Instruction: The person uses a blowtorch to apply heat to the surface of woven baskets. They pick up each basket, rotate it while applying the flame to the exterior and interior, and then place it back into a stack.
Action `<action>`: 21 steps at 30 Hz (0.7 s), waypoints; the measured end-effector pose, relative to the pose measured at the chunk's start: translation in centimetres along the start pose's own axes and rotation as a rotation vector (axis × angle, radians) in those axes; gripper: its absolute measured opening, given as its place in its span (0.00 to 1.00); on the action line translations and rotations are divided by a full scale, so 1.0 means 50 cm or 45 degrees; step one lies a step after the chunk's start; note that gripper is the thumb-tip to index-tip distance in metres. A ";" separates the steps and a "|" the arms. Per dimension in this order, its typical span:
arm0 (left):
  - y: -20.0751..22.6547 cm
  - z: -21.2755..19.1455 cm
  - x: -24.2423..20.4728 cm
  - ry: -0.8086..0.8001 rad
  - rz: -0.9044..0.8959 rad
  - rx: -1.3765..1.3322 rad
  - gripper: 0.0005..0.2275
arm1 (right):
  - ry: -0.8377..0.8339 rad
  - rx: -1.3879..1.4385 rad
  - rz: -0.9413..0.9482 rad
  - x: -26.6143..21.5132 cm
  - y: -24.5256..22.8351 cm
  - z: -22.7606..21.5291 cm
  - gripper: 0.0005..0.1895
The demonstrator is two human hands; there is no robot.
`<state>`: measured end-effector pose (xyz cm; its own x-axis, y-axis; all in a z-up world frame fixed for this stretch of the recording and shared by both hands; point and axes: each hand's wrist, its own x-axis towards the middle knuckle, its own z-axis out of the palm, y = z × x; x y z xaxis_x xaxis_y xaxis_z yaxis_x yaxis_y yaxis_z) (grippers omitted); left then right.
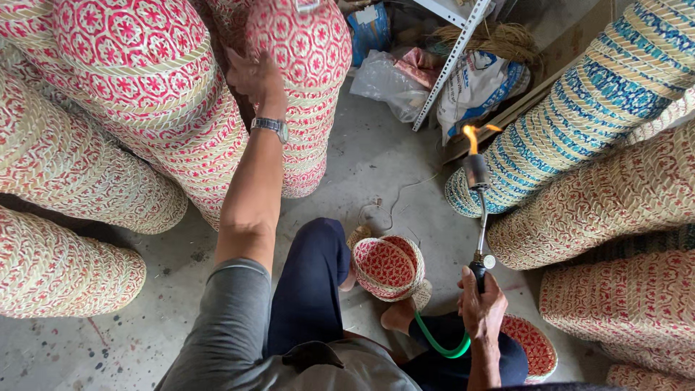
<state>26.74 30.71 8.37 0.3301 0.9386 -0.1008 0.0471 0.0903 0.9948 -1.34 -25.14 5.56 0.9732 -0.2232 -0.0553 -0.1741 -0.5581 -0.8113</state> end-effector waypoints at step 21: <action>0.079 -0.104 0.083 -0.349 1.433 1.013 0.40 | -0.094 -0.046 0.017 0.004 -0.002 0.014 0.19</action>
<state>23.37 36.70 11.94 0.7142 0.2788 0.6420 0.1216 -0.9527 0.2785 -1.05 -24.58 5.22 0.9789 -0.1721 -0.1097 -0.1911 -0.5843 -0.7887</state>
